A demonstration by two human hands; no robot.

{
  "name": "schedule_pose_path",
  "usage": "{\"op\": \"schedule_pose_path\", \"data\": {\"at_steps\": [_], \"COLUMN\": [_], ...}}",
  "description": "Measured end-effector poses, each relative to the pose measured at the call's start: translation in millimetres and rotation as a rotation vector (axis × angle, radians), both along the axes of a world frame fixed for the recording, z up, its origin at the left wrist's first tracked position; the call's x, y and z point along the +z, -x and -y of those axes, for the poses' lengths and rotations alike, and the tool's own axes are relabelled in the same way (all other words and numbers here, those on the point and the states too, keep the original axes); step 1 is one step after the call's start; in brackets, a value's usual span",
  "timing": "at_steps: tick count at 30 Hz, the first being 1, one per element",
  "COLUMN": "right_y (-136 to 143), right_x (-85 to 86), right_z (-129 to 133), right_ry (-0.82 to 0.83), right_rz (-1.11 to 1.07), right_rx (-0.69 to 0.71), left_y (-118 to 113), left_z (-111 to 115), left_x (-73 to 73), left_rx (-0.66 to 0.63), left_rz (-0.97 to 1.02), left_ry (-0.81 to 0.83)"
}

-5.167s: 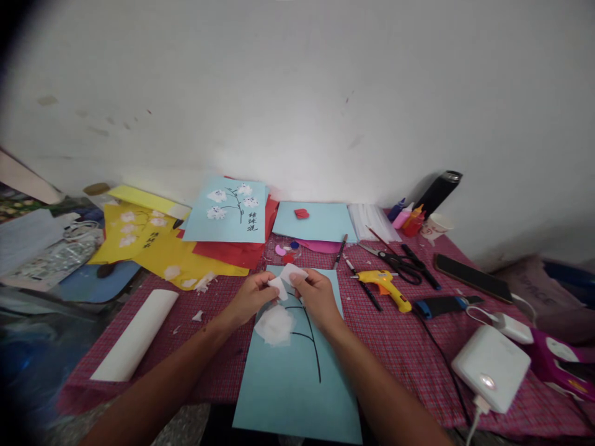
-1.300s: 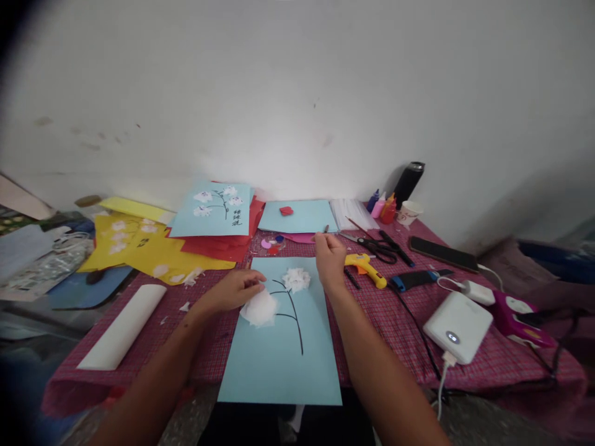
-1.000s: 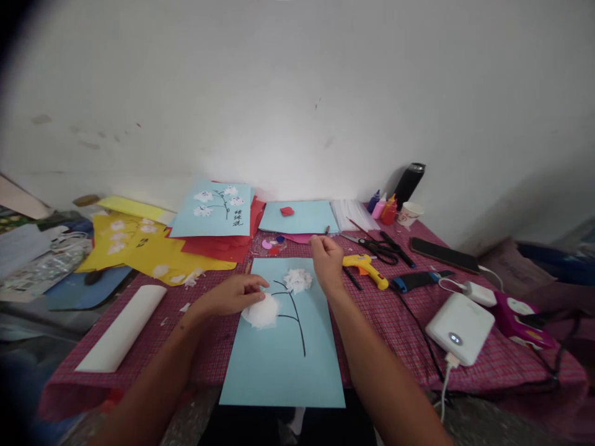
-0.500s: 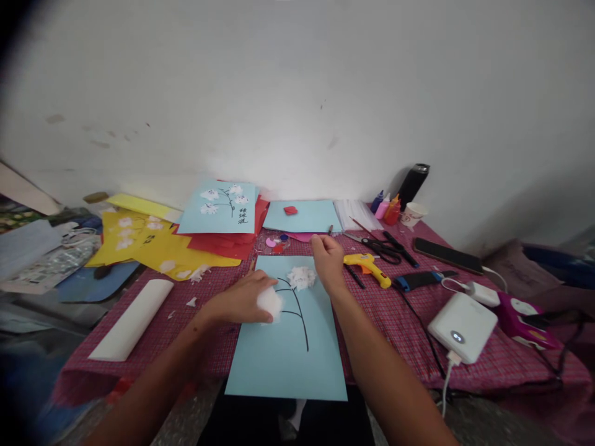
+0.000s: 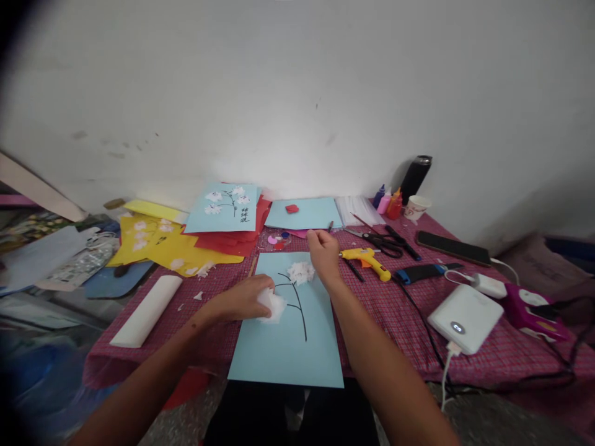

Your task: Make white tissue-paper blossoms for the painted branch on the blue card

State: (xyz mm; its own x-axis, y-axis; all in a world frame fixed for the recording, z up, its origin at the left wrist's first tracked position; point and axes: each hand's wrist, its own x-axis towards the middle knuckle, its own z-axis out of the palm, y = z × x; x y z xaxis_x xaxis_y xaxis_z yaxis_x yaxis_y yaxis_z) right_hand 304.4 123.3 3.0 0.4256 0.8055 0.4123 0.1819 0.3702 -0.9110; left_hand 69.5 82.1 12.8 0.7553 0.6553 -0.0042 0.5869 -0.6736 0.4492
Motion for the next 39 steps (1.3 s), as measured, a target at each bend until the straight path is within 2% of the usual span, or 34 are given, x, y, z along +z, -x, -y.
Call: {"op": "schedule_pose_path", "data": {"at_steps": [3,6,9,12,15,21,25,28,31,34,36,39], "right_y": [1,2,2,2,3,4,3,3,4,6,7,7], "right_x": [1.8,3.4,5.2,6.8,7.5,6.6,7.1,7.7,7.5,7.1,6.9,5.8], "right_z": [1,3,4,5,6,6,6,6,6,7,7,7], "right_ry": [-0.009,-0.004,0.007,-0.001,-0.008,-0.002,-0.008,-0.006,0.0,0.008,0.012,0.011], "right_rz": [-0.022,-0.021,-0.026,-0.024,-0.009,0.048,0.052,0.047,0.052,0.068,0.081,0.097], "right_rx": [-0.017,-0.005,0.007,0.003,-0.004,-0.027,-0.028,-0.014,-0.002,-0.011,-0.015,-0.006], "left_y": [1,1,-1,-3,-6,-8,1,18,41,59,67,72], "left_z": [0,-3,-5,-3,0,8,8,0,-12,-21,-24,-25], "left_x": [-4.8,-7.9,-4.7,2.6,7.3,7.8,13.4,15.3,10.9,3.3,-0.9,-5.0], "left_rx": [-0.003,-0.024,-0.038,-0.074,-0.102,-0.018,0.075,0.18,0.321,0.445,0.484,0.501], "left_rz": [0.024,-0.036,-0.109,-0.081,-0.045,-0.056,0.075,0.216,0.417,0.682,0.792,0.85], "left_ry": [-0.002,-0.036,-0.082,-0.115,-0.085,0.079,0.216,0.37,0.59,0.717,0.774,0.819]}}
